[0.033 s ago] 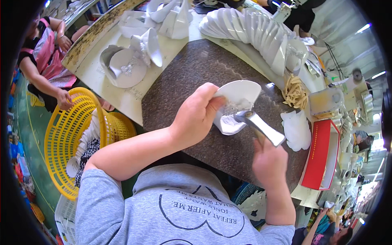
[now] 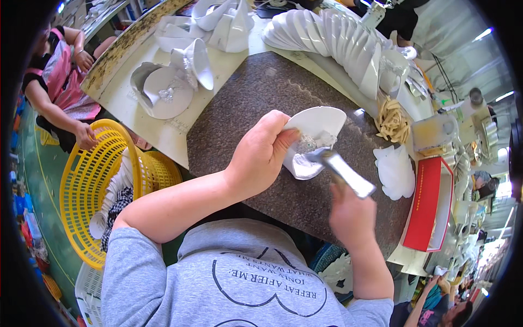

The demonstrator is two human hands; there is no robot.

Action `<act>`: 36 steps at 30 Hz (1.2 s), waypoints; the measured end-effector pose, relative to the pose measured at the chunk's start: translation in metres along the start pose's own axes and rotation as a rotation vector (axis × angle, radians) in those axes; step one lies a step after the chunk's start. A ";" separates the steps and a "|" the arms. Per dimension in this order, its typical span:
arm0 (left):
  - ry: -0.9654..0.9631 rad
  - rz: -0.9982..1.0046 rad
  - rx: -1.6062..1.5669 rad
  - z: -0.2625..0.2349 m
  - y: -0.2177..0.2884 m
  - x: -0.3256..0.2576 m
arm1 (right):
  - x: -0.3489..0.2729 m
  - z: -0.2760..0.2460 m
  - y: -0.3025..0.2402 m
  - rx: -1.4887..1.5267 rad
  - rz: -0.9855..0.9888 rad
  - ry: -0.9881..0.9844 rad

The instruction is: The person assembles shoe uppers by inserting inner lining pieces, folding and shaping the edges by hand, and tapping the components with a hammer on a work table.

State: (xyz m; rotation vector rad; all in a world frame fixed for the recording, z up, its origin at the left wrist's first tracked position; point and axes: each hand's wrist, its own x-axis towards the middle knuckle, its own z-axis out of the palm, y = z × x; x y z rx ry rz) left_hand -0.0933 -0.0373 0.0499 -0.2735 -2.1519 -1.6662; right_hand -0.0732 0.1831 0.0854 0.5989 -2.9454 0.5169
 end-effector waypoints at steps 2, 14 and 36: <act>-0.014 0.056 0.060 0.003 0.001 0.003 | 0.006 0.004 -0.001 -0.043 0.086 -0.193; -0.107 0.033 0.108 -0.028 -0.007 -0.051 | -0.012 -0.002 0.002 0.098 -0.119 -0.045; -0.503 0.175 0.286 -0.055 -0.018 -0.078 | -0.034 -0.002 -0.004 0.099 -0.026 -0.275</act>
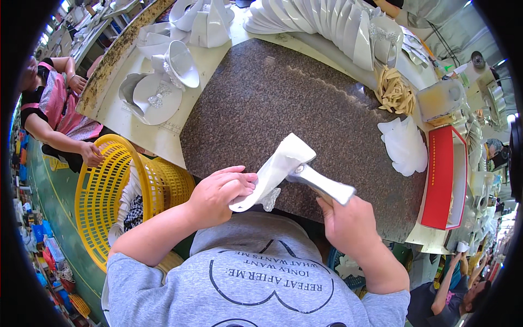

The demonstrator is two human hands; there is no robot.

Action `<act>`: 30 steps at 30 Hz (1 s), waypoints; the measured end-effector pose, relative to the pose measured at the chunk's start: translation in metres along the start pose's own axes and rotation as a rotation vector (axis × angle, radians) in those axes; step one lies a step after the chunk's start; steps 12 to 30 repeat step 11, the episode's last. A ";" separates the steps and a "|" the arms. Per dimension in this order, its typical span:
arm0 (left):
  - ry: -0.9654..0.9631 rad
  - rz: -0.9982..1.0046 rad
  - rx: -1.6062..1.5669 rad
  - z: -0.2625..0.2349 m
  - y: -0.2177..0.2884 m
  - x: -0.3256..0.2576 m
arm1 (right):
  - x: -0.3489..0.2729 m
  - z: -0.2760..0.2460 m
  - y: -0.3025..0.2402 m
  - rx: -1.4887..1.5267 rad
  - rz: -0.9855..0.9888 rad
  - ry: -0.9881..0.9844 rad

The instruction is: The person assembles shoe uppers by inserting inner lining pieces, folding and shaping the edges by hand, and tapping the components with a hammer on a work table.

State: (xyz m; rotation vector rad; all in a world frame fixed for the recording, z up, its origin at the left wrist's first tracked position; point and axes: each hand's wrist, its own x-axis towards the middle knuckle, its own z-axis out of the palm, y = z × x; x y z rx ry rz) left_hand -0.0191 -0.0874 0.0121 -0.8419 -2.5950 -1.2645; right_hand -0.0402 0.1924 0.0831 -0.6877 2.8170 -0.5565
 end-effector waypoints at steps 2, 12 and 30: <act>-0.005 0.011 -0.011 -0.002 0.000 0.001 | 0.001 0.009 -0.002 0.099 -0.057 0.061; 0.009 0.075 0.014 0.009 -0.003 -0.011 | 0.007 0.017 0.000 0.065 -0.069 -0.079; 0.009 0.075 0.014 0.009 -0.003 -0.011 | 0.007 0.017 0.000 0.065 -0.069 -0.079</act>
